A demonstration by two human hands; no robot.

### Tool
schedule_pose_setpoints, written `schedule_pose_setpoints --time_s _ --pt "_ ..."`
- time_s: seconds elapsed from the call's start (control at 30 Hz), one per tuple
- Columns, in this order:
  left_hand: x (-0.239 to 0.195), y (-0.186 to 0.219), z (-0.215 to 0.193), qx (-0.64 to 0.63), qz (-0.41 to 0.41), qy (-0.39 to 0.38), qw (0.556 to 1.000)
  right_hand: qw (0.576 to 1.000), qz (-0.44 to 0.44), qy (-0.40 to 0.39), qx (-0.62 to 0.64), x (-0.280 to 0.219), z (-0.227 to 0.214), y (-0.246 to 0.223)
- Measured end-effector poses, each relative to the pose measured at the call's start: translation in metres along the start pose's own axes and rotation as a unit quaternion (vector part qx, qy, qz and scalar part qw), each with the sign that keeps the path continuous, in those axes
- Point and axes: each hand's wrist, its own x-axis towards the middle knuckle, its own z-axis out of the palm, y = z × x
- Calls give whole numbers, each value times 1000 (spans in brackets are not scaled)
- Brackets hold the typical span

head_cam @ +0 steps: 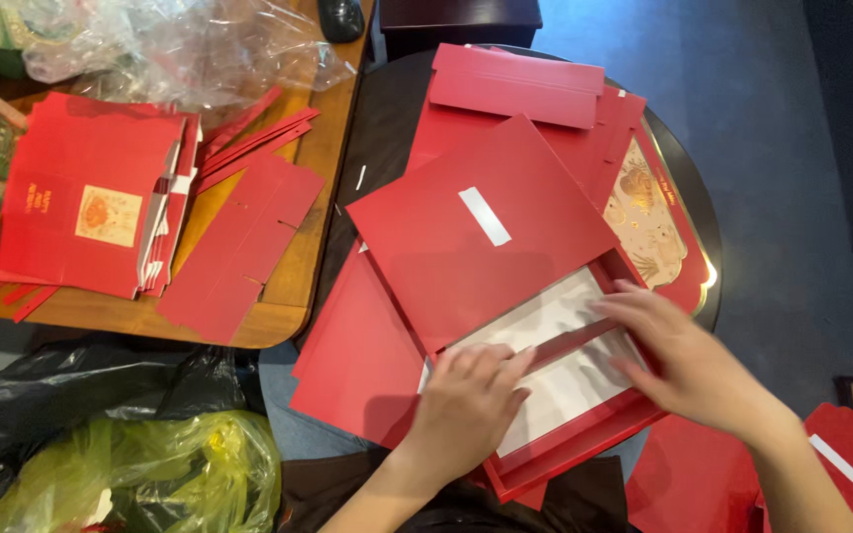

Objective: The person folds red cardboard pieces into small boxes and places them into a larger red box with internal dividers. They also handle a small green and white box, placing it into a plastic bag before continuing to assemble the red boxes.

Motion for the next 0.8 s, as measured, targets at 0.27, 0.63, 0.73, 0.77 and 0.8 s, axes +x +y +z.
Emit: schedule_pose_setpoints --time_s 0.27,0.63,0.73,0.77,0.8 --pt "-63 -17 -22 -214 -363 50 905 907 357 120 191 -26 14 56" --pt "-66 -8 -10 -241 -314 41 917 846 416 113 314 -44 63 81" --pt "-67 -11 -17 -265 -323 40 908 814 472 123 314 -54 72 62" --pt "-68 -13 -20 -285 -320 50 902 801 476 136 337 -57 75 54" --pt "-71 -16 -23 -304 -316 60 897 787 479 149 360 -60 78 44"
